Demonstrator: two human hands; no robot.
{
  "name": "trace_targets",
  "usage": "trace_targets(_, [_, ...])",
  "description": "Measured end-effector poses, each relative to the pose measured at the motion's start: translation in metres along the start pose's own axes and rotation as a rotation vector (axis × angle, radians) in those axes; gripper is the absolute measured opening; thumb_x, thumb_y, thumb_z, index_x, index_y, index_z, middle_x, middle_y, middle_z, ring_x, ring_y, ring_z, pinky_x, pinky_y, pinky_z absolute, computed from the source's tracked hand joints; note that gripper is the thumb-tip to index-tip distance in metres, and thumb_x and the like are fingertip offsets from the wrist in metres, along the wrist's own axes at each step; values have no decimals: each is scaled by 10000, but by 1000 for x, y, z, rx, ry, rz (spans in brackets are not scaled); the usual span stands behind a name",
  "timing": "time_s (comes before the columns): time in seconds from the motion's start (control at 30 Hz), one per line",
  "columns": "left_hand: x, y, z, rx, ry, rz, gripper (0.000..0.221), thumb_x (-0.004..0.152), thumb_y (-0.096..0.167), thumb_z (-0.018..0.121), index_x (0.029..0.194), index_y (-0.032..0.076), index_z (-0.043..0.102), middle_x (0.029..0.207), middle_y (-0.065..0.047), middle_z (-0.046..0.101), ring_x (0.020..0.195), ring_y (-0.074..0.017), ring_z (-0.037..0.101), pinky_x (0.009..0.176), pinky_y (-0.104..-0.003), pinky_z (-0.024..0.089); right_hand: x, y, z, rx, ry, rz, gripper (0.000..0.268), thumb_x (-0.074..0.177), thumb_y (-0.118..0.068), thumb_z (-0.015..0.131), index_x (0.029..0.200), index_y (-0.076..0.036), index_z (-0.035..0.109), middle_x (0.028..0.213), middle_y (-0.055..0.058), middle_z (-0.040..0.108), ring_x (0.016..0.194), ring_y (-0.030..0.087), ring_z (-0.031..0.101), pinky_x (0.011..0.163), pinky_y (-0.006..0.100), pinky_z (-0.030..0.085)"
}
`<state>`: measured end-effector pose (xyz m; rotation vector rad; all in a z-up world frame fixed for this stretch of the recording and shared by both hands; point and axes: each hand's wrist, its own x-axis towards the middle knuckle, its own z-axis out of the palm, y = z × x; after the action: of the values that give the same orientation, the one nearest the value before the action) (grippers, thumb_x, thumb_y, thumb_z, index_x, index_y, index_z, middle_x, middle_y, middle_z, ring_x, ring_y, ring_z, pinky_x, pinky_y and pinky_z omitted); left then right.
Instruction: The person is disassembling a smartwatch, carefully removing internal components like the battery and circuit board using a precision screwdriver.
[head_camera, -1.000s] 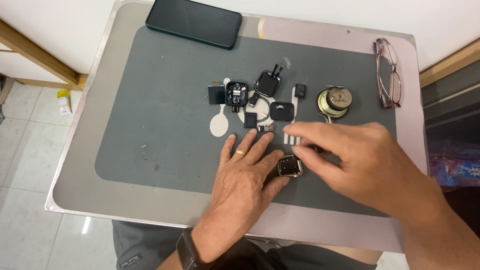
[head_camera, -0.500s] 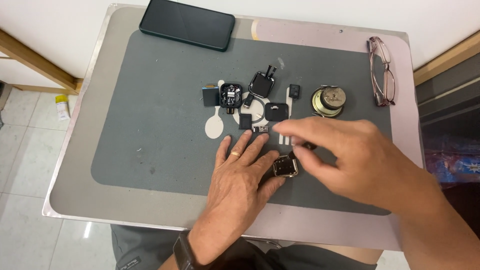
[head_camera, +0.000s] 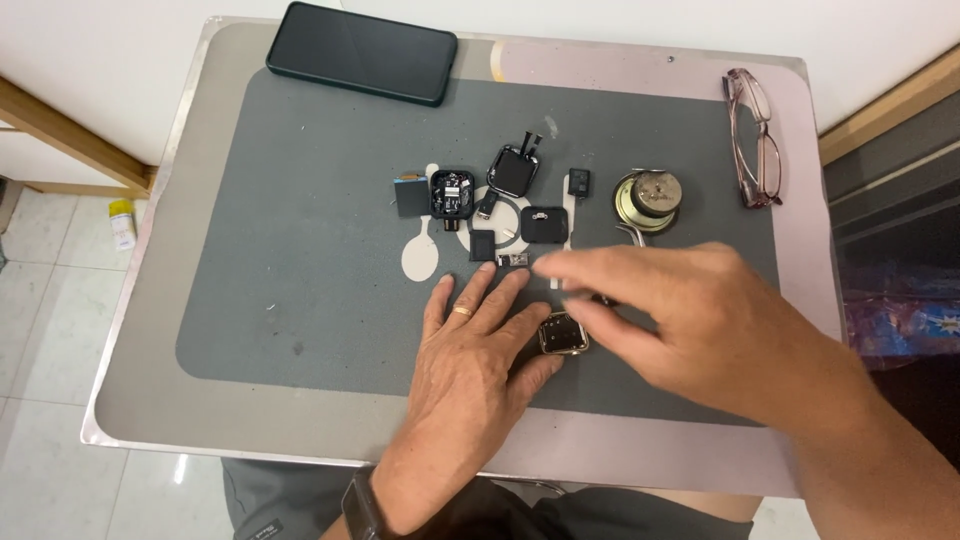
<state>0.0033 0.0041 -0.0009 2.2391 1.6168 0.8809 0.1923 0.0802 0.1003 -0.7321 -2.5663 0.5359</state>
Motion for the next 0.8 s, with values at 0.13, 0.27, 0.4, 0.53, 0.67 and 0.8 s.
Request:
trace_targets(0.13, [0,0,0,-4,-16,-18,423,905,345,743,1252,110,686,1445,-165,594,1420,-433,449,1173,-645,232,2,2,1,-122,105,-36,254,924,-32,726,1176,-57,707,814,-18,734,588,90,623,583,254,551])
trace_targets(0.27, [-1,-2,4,6,-11,-11,419,901,347,751,1243,113,687,1458,-153,585,1422,-441,446,1169,-651,236,0,-2,-8,80,-86,98,497,877,-8,650,1357,-135,626,1172,7,771,390,95,464,498,249,482])
trace_targets(0.4, [-2,-3,6,28,-6,-15,404,903,372,745,1226,135,695,1446,-132,593,1419,-410,453,1175,-637,235,1,4,2,-108,87,5,259,934,-65,718,1190,-93,693,795,-54,723,584,93,613,600,265,537])
trace_targets(0.53, [-1,-4,7,57,-13,-7,422,902,385,745,1248,149,692,1457,-123,591,1414,-413,459,1162,-631,251,0,5,-3,-68,47,2,372,917,-15,681,1284,-80,664,989,7,713,600,110,621,615,274,543])
trace_targets(0.67, [-3,-5,10,70,10,4,424,899,382,753,1255,159,697,1475,-124,581,1422,-406,459,1177,-622,243,3,1,-4,10,37,-110,421,893,65,705,1297,-33,643,970,59,768,812,203,718,827,348,633])
trace_targets(0.8, [-2,-5,9,74,20,9,424,891,378,765,1251,168,690,1450,-124,603,1404,-407,483,1163,-626,265,3,8,3,-113,197,-148,213,938,33,751,1149,28,716,836,33,731,458,125,436,1009,517,586])
